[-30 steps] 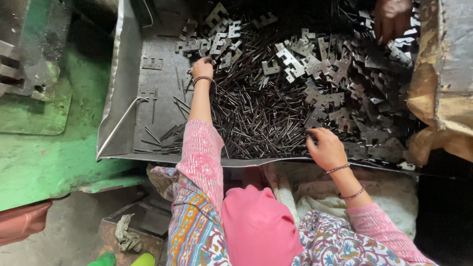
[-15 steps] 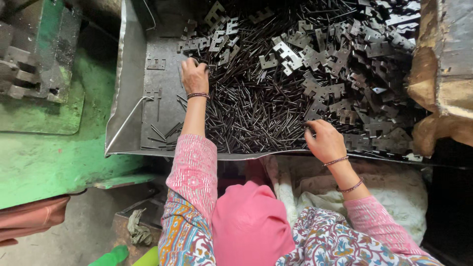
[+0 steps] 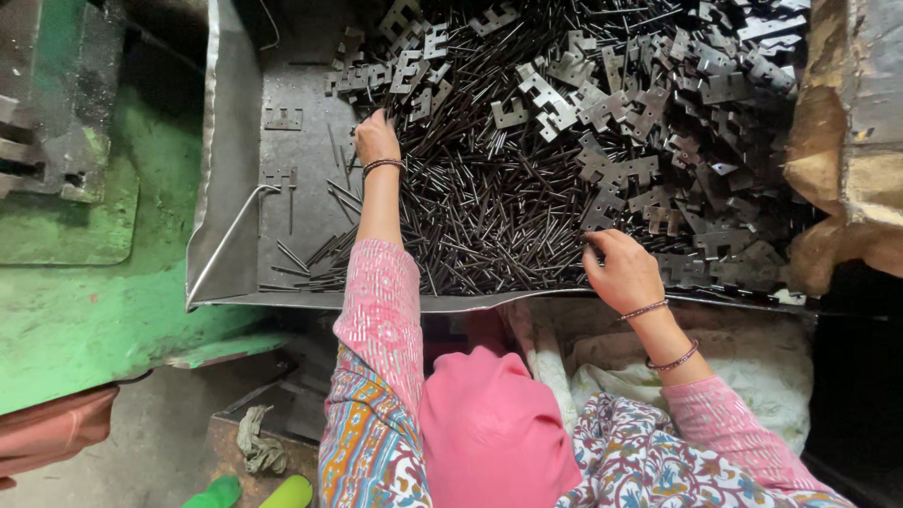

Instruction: The person repeatedly picks up small metal brackets and pins from a bin and inserts the pins into the brackets by hand. The assembled parts are placed back into the bin. The task continues throughout the clip with consistent hand movements.

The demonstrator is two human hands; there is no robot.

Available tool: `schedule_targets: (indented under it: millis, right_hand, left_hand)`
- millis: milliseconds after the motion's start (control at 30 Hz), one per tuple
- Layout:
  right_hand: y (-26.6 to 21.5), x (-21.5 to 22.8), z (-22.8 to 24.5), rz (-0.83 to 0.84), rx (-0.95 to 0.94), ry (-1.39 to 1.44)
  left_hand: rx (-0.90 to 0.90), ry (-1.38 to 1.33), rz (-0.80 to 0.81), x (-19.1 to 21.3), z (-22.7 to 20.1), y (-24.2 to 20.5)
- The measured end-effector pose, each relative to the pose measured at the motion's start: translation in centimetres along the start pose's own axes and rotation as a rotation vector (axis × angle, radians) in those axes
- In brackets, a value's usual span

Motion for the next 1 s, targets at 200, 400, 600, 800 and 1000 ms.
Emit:
schedule_targets:
  millis: [200,400,600,800,1000]
  right_hand:
    - [0.1,-0.1,0.3,-0.024,0.012,-0.021]
    - [0.2,0.0,0.5,-0.015,-0.012,-0.015]
    - [0.1,0.2,0.3,-0.035,0.005,-0.033]
    - [-0.1,-0.8,-0.9,-0.061,-0.064,-0.008]
    - [0.7,-1.5,-3.2,-0.15,-0.083,0.014]
  left_hand:
    - [-0.005,0.168,0.128,-0.8,-0.8,-0.5]
    - [0.022,0.237,0.132,1.3,0.6,-2.1]
    - [-0.041,0.169,0.258,1.9,1.3,-3.7]
    - [-0.122,0.17,0.188,2.1,1.6,-5.7]
    - [-0.054,0.064,0.114,6.4,-1.4,-5.4]
Point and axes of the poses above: each hand's wrist, its own y-axis towards the middle knuckle, its own x-axis out of the back of the hand, z = x × y, the point moved 3 cm from there along y, towards the middle knuckle, and after that the axes turned 9 degrees about y, right-handed, at the moved point
